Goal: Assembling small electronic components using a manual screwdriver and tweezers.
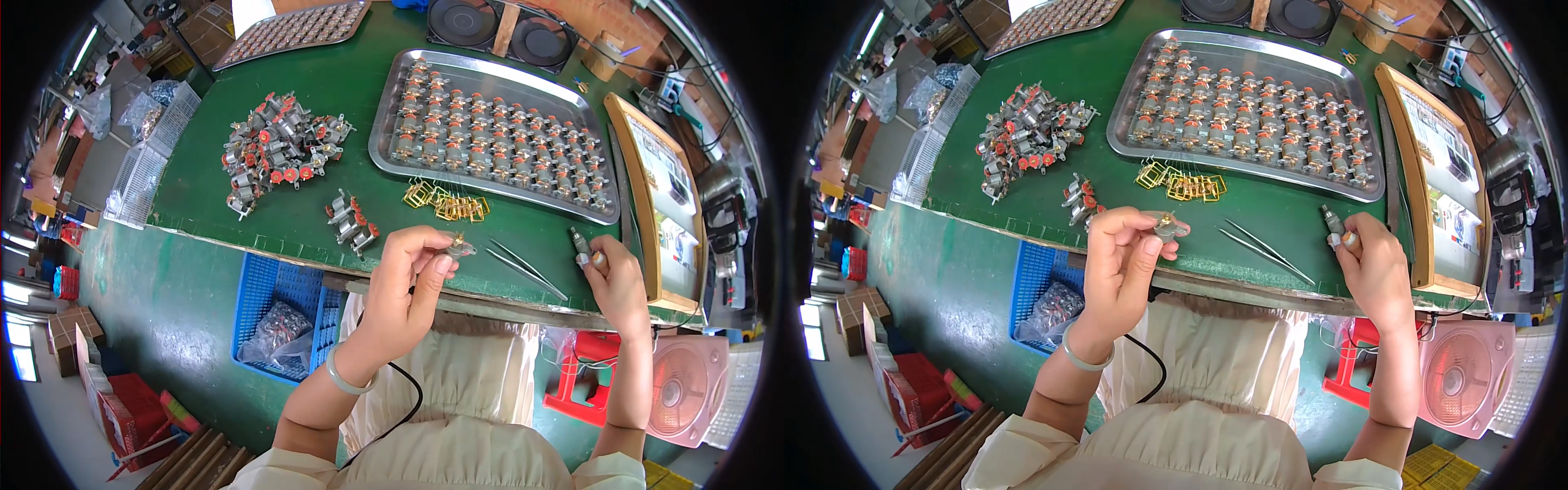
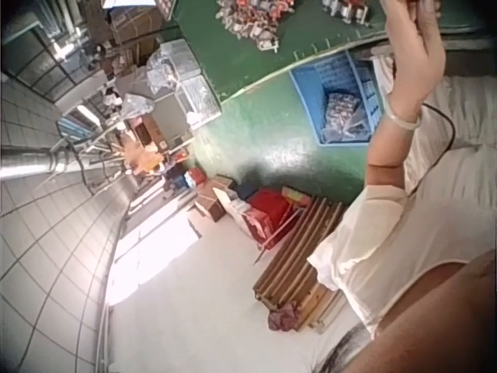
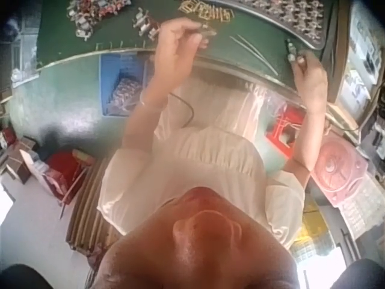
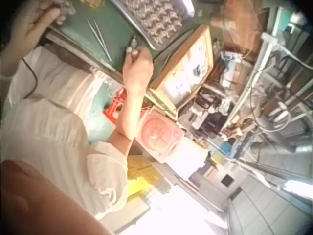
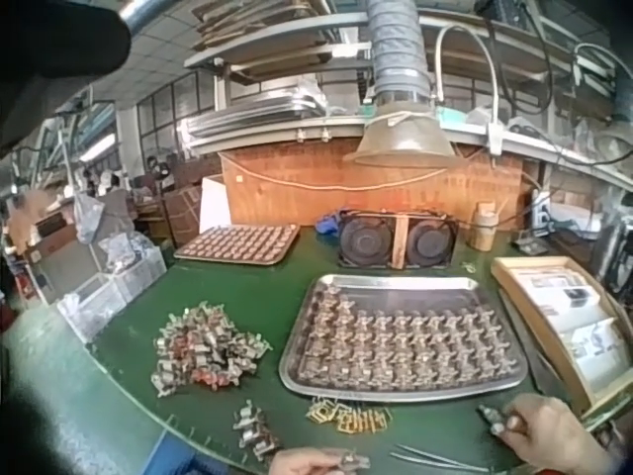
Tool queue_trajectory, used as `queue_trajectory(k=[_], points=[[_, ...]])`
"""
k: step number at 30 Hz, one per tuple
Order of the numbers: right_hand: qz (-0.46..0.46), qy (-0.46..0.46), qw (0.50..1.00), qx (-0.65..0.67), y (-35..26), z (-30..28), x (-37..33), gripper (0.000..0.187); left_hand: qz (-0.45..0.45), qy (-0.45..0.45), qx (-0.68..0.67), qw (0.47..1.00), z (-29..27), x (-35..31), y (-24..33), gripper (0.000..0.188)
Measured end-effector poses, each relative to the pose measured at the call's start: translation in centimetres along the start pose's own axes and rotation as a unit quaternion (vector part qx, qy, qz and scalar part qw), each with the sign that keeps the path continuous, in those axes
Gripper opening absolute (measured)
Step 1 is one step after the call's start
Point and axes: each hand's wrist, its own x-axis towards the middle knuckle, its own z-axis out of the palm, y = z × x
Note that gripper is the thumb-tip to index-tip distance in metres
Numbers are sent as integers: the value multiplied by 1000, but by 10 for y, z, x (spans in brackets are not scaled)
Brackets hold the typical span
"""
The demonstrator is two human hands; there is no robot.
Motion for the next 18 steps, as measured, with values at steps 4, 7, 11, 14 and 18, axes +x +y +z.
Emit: queue_trajectory(k=[4, 7, 11, 14, 18], points=[[-14, 35, 994, 103, -2, -4, -5, 20, 7, -32, 13, 999, 5, -1, 0, 16], [-83, 15, 981, 175, -35, -17, 0, 22, 4, -66, 43, 997, 0, -5, 3, 16], [-216, 14, 955, 204, -63, -25, 14, 28, 20, -112, 74, 991, 0, -6, 4, 17], [-266, 10, 937, 225, -75, -25, 22, 35, 20, -129, 100, 986, 0, -6, 8, 16], [-319, 0, 932, 171, -85, -21, 30, 41, 14, -74, 78, 994, 5, -5, 12, 16]])
